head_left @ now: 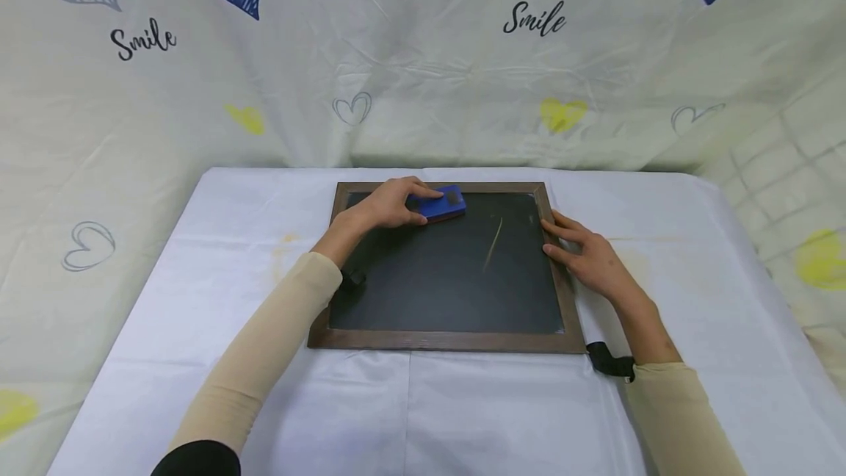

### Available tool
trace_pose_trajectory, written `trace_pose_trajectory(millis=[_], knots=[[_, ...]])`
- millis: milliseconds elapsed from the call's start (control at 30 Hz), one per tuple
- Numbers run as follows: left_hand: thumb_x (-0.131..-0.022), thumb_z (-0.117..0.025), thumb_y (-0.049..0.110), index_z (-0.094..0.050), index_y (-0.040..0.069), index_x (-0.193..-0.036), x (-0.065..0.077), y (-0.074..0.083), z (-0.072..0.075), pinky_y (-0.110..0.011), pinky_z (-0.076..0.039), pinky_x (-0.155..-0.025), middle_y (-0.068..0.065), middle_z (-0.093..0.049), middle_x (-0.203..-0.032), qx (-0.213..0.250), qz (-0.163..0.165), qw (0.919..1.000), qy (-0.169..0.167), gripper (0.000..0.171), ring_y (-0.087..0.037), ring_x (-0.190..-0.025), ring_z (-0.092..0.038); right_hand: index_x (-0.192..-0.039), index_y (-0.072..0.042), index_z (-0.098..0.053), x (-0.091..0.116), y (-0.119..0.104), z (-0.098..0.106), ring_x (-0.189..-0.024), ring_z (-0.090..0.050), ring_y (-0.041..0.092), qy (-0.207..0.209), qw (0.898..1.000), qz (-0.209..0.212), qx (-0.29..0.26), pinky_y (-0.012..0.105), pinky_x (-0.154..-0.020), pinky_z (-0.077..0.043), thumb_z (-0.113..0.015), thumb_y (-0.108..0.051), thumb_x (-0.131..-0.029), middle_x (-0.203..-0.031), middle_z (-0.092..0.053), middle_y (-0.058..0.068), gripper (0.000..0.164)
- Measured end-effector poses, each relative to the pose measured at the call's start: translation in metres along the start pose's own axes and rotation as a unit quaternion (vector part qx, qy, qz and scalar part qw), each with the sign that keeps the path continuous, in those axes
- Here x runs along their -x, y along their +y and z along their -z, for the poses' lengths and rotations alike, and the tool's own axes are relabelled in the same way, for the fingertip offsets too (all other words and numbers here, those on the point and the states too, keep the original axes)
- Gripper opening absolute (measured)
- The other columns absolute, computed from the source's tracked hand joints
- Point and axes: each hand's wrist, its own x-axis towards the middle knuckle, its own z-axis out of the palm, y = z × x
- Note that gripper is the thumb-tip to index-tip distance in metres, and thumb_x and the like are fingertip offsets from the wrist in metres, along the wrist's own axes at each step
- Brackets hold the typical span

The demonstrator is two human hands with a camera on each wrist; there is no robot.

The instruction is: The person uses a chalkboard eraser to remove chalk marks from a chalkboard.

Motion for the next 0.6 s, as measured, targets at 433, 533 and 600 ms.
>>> trace_pose_trajectory(millis=[433,533,600], knots=[[-0.096,-0.075,0.03,-0.056,0.025,-0.152,-0.015,0.024,-0.01,-0.043,-0.048,-0.112,-0.01,-0.056,-0.151,0.003,-0.022,0.9996,0.017,0.059,-0.028,-0.132,-0.057,-0.158,-0.008,-0.045,0.005,0.001,0.0,-0.156,-0.023,0.051,0.01,1.0,0.0,-0.003,0.071,-0.118,-0.028,-0.067,-0.028,-0.103,-0.173,-0.026,0.017,0.061],[-0.096,-0.075,0.03,-0.057,0.025,-0.152,-0.017,0.027,-0.012,-0.042,-0.049,-0.111,-0.01,-0.057,-0.149,0.005,-0.023,0.9995,0.02,0.058,-0.027,-0.131,-0.057,-0.157,-0.008,-0.045,0.003,0.0,0.0,-0.157,-0.024,0.05,0.009,1.0,0.006,-0.006,0.07,-0.118,-0.029,-0.067,-0.028,-0.103,-0.172,-0.026,0.016,0.061],[-0.096,-0.075,0.03,-0.058,0.025,-0.151,-0.019,0.029,-0.014,-0.042,-0.049,-0.11,-0.011,-0.058,-0.149,0.005,-0.024,0.9995,0.02,0.058,-0.027,-0.13,-0.057,-0.158,-0.009,-0.045,0.001,-0.001,-0.001,-0.157,-0.024,0.05,0.006,1.0,0.006,-0.006,0.07,-0.119,-0.029,-0.066,-0.029,-0.103,-0.173,-0.026,0.016,0.061]])
